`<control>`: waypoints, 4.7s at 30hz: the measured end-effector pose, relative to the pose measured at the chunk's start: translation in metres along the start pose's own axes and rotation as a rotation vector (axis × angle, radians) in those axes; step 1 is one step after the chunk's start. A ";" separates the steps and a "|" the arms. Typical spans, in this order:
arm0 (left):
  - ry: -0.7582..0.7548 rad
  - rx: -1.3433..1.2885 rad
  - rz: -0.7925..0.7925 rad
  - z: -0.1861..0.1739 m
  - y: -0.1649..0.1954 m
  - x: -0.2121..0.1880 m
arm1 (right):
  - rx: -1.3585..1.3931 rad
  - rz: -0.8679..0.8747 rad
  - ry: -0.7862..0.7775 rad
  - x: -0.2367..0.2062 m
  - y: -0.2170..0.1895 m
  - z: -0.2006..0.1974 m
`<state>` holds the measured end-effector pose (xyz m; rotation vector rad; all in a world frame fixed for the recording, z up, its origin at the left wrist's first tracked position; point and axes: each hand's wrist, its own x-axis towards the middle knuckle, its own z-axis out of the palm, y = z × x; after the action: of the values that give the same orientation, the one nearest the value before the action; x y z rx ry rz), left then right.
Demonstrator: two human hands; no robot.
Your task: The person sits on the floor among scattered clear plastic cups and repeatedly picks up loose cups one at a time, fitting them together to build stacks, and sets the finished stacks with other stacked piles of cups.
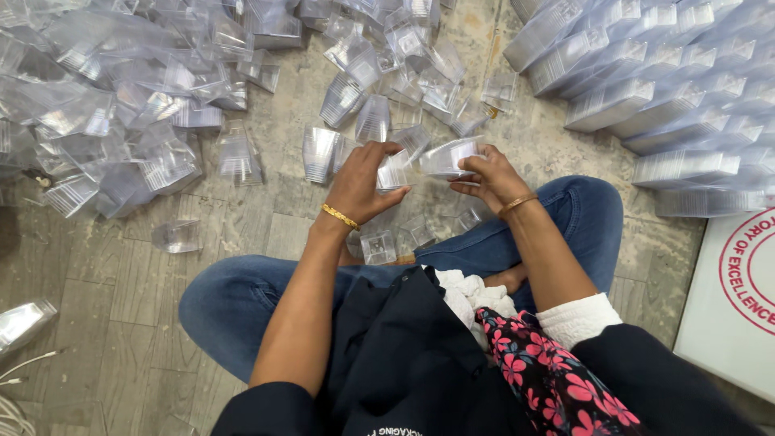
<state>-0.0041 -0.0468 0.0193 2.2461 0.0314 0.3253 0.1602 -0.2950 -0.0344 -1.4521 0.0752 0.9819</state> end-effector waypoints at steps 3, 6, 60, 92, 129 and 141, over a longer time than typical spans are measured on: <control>0.024 0.011 0.013 0.002 -0.002 -0.003 | 0.010 0.007 -0.055 -0.008 0.002 0.003; 0.031 0.029 -0.009 0.000 -0.010 -0.006 | -0.011 -0.063 -0.113 -0.018 0.004 0.013; -0.137 -0.595 -0.616 0.006 -0.003 0.006 | -0.231 -0.514 -0.078 -0.051 0.012 0.085; -0.157 -0.545 -0.596 0.016 -0.007 0.003 | -0.227 -0.428 -0.154 -0.047 0.032 0.088; -0.210 -1.224 -0.795 0.016 -0.023 -0.001 | -0.409 -0.563 -0.130 0.006 0.025 0.095; -0.036 -1.201 -0.890 0.024 -0.047 -0.003 | -0.917 -0.567 0.498 0.020 0.023 -0.003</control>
<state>0.0026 -0.0345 -0.0319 0.8934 0.6196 -0.1756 0.1604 -0.2917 -0.0647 -2.3527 -0.4604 0.1316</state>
